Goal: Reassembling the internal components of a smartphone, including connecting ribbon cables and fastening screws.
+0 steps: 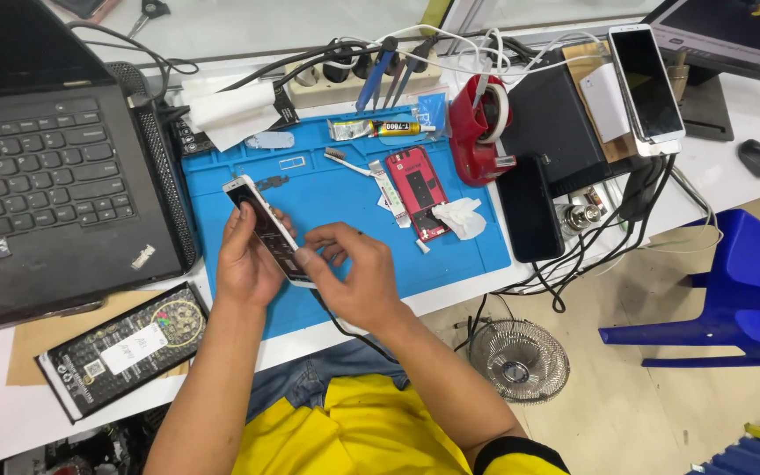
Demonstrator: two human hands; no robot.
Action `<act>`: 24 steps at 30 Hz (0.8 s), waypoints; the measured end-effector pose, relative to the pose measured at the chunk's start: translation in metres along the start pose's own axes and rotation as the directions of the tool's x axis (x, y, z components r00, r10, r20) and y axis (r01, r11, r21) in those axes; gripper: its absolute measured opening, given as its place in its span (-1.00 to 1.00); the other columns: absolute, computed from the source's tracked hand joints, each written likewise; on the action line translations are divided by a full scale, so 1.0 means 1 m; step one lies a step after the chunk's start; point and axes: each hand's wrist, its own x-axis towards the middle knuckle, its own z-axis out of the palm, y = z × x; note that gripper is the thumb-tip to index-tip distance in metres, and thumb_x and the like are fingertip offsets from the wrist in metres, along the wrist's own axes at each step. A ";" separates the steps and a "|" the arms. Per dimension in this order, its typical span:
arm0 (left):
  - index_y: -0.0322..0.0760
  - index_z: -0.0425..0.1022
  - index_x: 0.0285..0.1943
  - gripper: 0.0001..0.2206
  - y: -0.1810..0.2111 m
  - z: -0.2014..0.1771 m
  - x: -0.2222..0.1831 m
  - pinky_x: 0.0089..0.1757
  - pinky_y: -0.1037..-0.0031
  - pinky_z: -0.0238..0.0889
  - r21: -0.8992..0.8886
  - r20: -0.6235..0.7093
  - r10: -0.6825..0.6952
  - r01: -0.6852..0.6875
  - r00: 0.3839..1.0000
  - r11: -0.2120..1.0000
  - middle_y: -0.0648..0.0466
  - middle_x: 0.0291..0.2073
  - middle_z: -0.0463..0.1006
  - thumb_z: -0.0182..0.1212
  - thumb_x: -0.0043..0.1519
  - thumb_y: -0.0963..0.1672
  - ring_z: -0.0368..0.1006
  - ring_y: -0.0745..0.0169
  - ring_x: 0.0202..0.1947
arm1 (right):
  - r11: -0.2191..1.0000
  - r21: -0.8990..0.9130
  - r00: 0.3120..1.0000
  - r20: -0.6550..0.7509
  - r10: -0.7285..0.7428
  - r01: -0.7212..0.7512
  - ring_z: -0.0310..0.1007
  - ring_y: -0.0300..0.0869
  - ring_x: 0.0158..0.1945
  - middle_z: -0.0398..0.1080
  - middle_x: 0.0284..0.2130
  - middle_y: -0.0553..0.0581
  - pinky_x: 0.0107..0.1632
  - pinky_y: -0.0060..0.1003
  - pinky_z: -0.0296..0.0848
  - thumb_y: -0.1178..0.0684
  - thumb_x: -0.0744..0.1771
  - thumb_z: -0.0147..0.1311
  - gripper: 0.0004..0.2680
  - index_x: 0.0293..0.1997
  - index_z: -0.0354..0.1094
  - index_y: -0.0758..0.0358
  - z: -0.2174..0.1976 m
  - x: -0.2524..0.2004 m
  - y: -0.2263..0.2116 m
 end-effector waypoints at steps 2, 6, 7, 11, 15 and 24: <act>-0.17 0.47 -0.21 -0.80 -0.002 -0.001 -0.002 -0.16 0.40 0.49 -0.018 0.004 0.009 -0.009 1.000 1.000 0.03 -0.36 0.63 0.25 0.32 -0.01 0.60 0.17 -0.28 | 0.996 0.086 1.000 -0.004 0.009 -0.009 0.62 -0.11 -0.32 0.62 -0.34 0.17 -0.23 -0.27 0.61 0.09 0.37 0.21 -0.92 -0.12 0.55 0.21 -0.005 -0.001 0.007; -0.21 0.46 -0.21 -0.81 -0.003 0.000 -0.001 -0.19 0.38 0.50 -0.071 0.052 0.011 -0.007 0.999 0.997 -0.05 -0.38 0.64 0.24 0.32 -0.04 0.62 0.10 -0.31 | 0.957 0.281 0.997 0.038 0.062 -0.070 0.63 -0.16 -0.27 0.62 -0.31 0.23 -0.13 -0.23 0.64 0.18 0.43 0.03 -0.88 -0.12 0.55 0.29 -0.006 0.008 0.012; -0.21 0.46 -0.21 -0.81 -0.004 0.003 -0.001 -0.19 0.38 0.50 -0.063 0.030 0.029 -0.027 0.999 0.998 -0.05 -0.38 0.64 0.24 0.32 -0.04 0.62 0.10 -0.31 | 0.951 0.299 0.996 0.060 0.059 -0.074 0.63 -0.16 -0.27 0.62 -0.31 0.23 -0.13 -0.23 0.64 0.18 0.43 0.03 -0.88 -0.12 0.55 0.29 -0.005 0.009 0.010; -0.24 0.48 -0.23 -0.83 0.003 0.016 -0.012 -0.20 0.38 0.52 -0.101 0.087 0.026 -0.017 0.996 0.995 -0.09 -0.40 0.66 0.28 0.30 -0.07 0.65 0.09 -0.32 | 0.956 0.283 0.993 0.108 0.051 -0.080 0.59 -0.18 -0.26 0.60 -0.31 0.24 -0.12 -0.21 0.65 0.17 0.39 0.14 -0.90 -0.06 0.56 0.32 -0.005 0.016 0.003; -0.28 0.48 -0.23 -0.85 -0.004 0.008 -0.006 -0.20 0.41 0.52 -0.129 0.168 0.010 0.012 0.986 0.992 -0.13 -0.40 0.67 0.26 0.30 -0.10 0.66 0.08 -0.34 | 0.965 0.261 0.992 0.119 -0.041 0.008 0.59 -0.15 -0.31 0.56 -0.39 0.25 -0.22 -0.23 0.64 0.23 0.39 0.14 -0.91 -0.11 0.59 0.36 -0.009 0.022 -0.002; -0.33 0.48 -0.21 -0.89 -0.005 0.011 -0.006 -0.15 0.39 0.52 -0.154 0.219 0.067 -0.034 0.973 0.988 -0.16 -0.37 0.67 0.24 0.30 -0.15 0.66 0.05 -0.30 | 0.981 0.156 0.986 0.104 -0.132 0.115 0.43 -0.29 -0.41 0.47 -0.53 0.15 -0.34 -0.33 0.54 0.26 0.35 0.19 -0.93 -0.21 0.61 0.33 -0.009 0.029 -0.011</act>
